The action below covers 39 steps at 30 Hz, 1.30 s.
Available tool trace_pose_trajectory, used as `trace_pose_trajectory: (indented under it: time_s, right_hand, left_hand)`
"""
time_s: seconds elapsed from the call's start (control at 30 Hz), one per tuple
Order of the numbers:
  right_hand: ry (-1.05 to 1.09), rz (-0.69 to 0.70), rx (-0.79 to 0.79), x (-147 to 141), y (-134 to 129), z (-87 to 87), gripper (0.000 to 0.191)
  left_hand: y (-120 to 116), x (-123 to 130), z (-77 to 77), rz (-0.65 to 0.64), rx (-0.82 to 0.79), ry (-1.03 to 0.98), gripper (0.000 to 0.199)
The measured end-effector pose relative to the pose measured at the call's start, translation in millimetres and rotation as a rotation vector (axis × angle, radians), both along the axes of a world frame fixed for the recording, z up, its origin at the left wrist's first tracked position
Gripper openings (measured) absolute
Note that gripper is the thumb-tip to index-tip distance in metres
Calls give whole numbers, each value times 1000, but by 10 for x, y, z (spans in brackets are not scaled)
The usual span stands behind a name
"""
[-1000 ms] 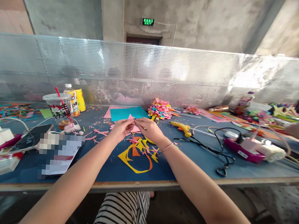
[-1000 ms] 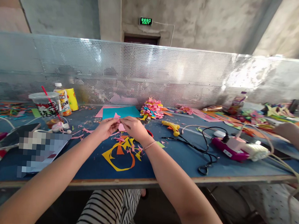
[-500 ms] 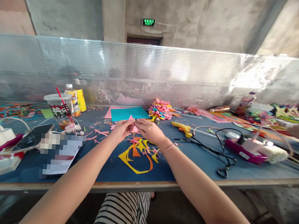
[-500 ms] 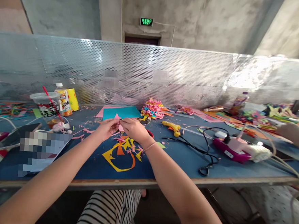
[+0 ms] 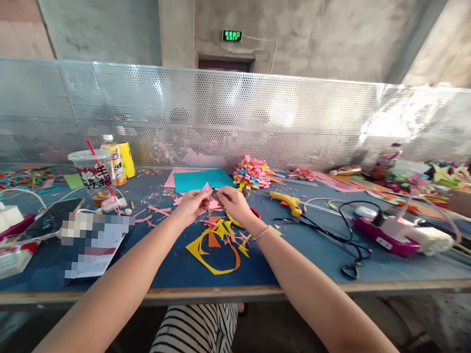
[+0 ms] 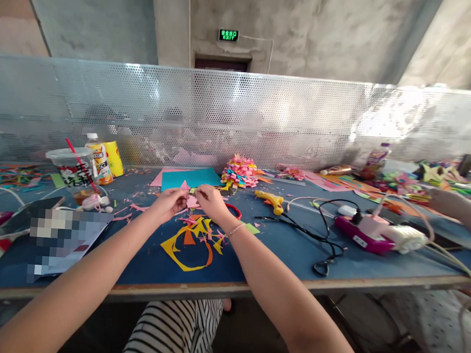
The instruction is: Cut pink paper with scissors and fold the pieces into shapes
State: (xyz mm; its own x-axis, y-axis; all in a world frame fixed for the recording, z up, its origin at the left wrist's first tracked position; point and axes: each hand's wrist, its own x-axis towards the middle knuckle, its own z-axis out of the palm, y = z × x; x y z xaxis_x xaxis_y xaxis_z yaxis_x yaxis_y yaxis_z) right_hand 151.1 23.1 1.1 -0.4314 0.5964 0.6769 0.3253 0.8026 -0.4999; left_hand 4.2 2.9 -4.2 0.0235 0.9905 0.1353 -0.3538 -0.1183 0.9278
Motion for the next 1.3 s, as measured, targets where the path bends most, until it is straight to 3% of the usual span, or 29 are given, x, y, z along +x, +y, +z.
trace_pose_trajectory:
  time_s: [0.1,0.5,0.77,0.93,1.1,1.2,1.3]
  right_hand:
    - [-2,47,-154,-50,22,-43,24]
    - [-4,52,-166,-41,10,-12,24]
    - [73,163,-328,-47,21,-35,26]
    - [38,170,-241,-20,25,-23,26]
    - [-112,130,32,46,5,28,21]
    - [-226,131,192,101,-1,69,21]
    - [-272,126,250,144,15,89,19]
  left_hand:
    - [-15,15,-11,-24,32,44,18]
    - [-46,48,-46,-105,3,215,17]
    - [-5,24,-78,-112,64,225,18]
    - [-26,28,-45,-125,3,163,22]
    - [-42,-21,8,-249,-152,59,38]
    - [-21,-42,6,-224,-224,43,27]
    - [1,-45,-9,-189,-214,-3,11]
